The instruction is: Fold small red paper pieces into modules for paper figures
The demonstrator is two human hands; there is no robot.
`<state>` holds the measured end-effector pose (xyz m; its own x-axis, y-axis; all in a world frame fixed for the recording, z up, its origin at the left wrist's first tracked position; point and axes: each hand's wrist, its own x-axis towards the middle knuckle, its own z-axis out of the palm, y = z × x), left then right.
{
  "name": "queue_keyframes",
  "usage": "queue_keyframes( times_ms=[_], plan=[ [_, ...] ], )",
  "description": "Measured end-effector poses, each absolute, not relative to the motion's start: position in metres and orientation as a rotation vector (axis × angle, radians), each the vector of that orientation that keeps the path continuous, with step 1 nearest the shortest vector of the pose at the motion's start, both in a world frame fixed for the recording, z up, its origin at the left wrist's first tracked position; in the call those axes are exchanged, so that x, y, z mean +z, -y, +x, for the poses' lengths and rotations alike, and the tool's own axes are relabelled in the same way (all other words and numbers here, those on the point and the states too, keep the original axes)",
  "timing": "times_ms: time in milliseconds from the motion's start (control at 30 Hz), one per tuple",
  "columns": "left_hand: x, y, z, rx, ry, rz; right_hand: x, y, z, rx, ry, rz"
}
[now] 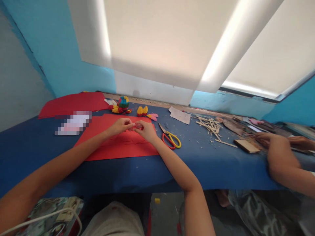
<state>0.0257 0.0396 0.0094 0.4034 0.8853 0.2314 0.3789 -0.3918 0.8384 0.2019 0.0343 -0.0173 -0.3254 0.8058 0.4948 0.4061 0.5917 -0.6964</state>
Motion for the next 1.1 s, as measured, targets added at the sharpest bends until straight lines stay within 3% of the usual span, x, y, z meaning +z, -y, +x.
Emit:
queue_keyframes(
  times_ms=[167, 533, 900, 1100],
  plan=[
    [0.018, -0.039, 0.022, 0.979, -0.915, 1.902, -0.011, -0.035, 0.198, 0.938, 1.729, -0.815],
    [0.028, -0.037, 0.015, 0.887, -0.956, 2.075, -0.008, -0.037, 0.201, 0.917, 1.655, -0.848],
    [0.022, -0.040, 0.015, 0.749, -0.979, 1.826, -0.006, -0.023, 0.199, 0.302, 1.947, -0.989],
    [0.030, -0.036, 0.016, 0.762, -1.008, 1.652, -0.003, -0.022, 0.203, -0.021, 2.115, -0.839]
  ],
)
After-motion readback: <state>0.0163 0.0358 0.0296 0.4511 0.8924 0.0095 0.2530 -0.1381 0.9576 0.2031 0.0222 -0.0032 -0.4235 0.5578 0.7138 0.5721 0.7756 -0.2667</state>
